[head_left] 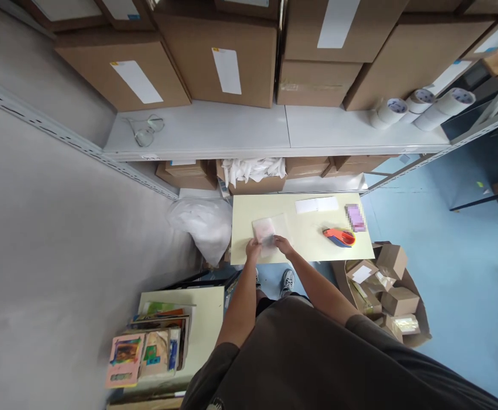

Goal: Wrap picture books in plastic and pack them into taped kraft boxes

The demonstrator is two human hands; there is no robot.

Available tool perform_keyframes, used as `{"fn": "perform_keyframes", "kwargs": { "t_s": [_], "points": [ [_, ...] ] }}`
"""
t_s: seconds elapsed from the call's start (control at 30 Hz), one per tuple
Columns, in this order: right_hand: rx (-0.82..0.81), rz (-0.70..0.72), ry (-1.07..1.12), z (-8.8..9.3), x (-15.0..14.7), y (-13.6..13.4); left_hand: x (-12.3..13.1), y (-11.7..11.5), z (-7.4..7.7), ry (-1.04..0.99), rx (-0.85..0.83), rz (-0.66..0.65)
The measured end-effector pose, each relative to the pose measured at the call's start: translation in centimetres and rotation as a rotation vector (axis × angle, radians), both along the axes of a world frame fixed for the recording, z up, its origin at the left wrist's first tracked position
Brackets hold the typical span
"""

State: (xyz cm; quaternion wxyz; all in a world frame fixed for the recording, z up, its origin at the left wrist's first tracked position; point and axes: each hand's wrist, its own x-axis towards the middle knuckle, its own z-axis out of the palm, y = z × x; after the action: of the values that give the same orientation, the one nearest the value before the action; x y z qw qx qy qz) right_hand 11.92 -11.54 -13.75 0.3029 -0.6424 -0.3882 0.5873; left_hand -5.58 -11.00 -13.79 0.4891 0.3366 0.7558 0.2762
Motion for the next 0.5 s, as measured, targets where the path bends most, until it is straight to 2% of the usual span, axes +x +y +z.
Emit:
{"fn": "perform_keyframes", "kwargs": {
  "t_s": [0.1, 0.23, 0.43, 0.5],
  "points": [
    [-0.017, 0.029, -0.031, -0.4, -1.0, 0.1, -0.8, 0.4, 0.5, -0.05, 0.036, 0.023],
    [-0.052, 0.003, -0.098, -0.7, -0.4, 0.7, 0.7, 0.8, 1.5, -0.048, 0.164, -0.104],
    [-0.127, -0.172, -0.214, -0.5, 6.4, -1.3, 6.7, 1.3, 1.4, -0.016, 0.169, -0.524],
    [-0.108, -0.219, -0.174, -0.3, 8.3, -2.1, 8.1, 1.4, 1.2, 0.005, 0.168, -0.582]
  ]
}}
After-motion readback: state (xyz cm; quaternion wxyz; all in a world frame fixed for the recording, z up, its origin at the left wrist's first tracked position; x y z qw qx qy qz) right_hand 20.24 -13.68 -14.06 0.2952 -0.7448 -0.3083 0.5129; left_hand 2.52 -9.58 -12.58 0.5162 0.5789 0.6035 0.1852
